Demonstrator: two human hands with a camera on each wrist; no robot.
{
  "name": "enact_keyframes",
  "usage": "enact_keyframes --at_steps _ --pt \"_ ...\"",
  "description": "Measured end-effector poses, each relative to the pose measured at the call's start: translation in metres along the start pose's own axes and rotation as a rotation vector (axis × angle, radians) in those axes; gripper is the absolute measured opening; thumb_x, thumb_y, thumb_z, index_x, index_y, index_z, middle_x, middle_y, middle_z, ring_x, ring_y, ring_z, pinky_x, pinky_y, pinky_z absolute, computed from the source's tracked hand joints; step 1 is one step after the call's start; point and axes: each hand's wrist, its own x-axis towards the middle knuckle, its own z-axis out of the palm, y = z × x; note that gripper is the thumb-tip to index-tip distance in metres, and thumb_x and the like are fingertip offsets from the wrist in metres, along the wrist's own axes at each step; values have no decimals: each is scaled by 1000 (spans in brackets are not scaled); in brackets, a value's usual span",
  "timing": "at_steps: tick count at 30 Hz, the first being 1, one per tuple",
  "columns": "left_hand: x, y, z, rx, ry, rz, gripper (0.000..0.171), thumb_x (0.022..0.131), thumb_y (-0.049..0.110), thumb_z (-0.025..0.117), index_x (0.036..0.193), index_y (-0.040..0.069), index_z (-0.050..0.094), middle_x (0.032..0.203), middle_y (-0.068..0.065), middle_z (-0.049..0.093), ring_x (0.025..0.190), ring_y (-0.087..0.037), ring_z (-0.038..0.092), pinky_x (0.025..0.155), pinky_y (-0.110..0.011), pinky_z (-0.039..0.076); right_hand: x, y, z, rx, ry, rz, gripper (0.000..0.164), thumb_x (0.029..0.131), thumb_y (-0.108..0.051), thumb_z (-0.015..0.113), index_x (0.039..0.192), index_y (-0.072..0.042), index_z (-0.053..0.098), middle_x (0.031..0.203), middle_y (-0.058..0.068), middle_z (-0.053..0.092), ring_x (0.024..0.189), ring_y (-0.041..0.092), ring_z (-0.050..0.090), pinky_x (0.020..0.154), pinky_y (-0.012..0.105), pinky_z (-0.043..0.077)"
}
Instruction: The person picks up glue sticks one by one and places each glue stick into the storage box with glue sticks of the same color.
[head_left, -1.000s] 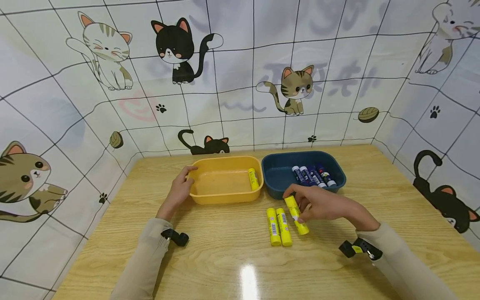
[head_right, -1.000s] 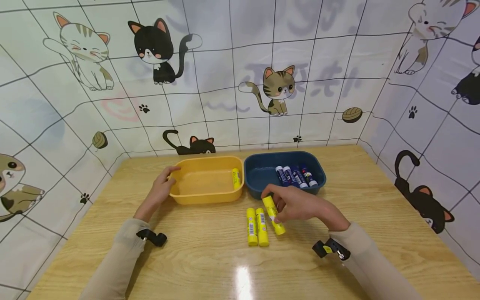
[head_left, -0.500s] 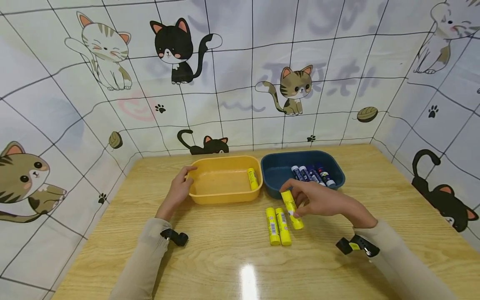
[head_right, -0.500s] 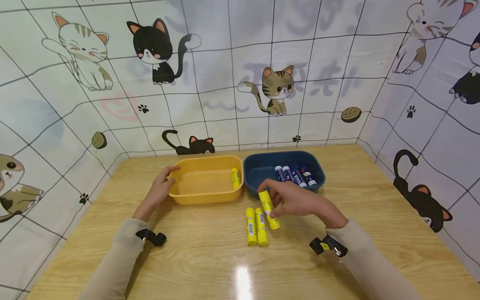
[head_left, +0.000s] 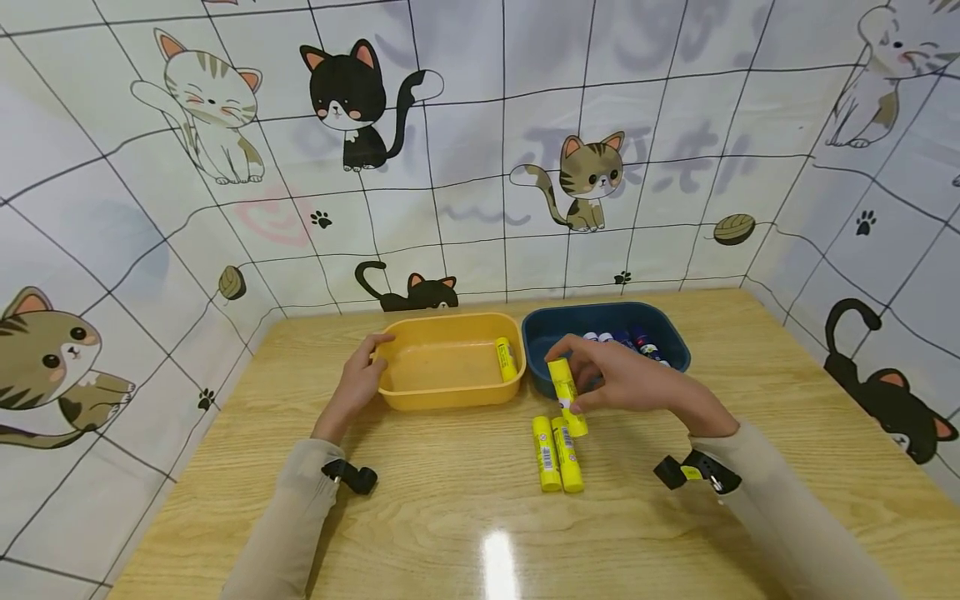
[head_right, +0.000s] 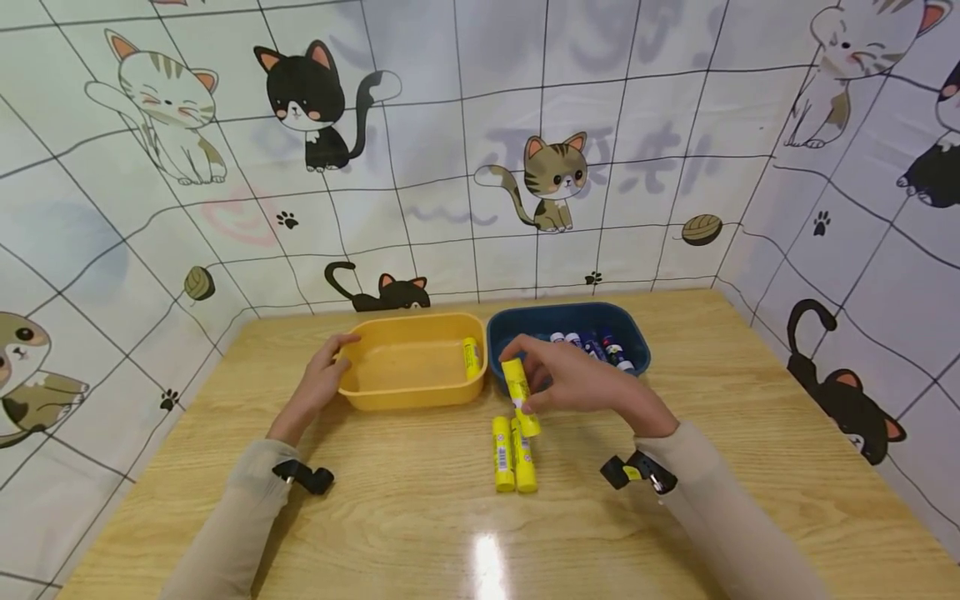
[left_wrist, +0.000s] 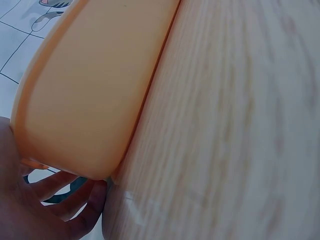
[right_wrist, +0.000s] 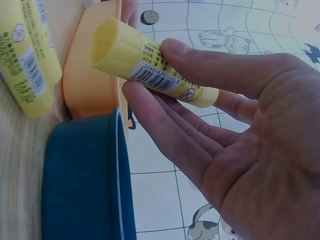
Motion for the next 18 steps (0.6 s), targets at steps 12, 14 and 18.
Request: enact_keyframes --at_steps 12,14,18 --pt "1 -1 -1 19 1 1 46 105 7 39 149 10 50 159 -18 44 127 -37 53 94 -43 51 19 -21 -10 -19 32 -61 64 89 -14 81 142 -13 45 112 6 73 98 16 71 89 38 60" --pt "1 0 -1 20 5 4 46 104 7 39 149 10 50 159 -18 44 126 -37 53 94 -43 50 24 -25 -13 -23 30 -80 65 89 -13 81 143 -10 44 111 7 72 98 17 72 90 39 60" --pt "0 -1 0 17 7 7 45 104 7 40 148 9 51 158 -17 45 126 -37 53 94 -42 50 33 -31 -16 -28 29 -105 66 89 -11 80 143 -8 42 111 9 73 97 17 72 89 40 60"
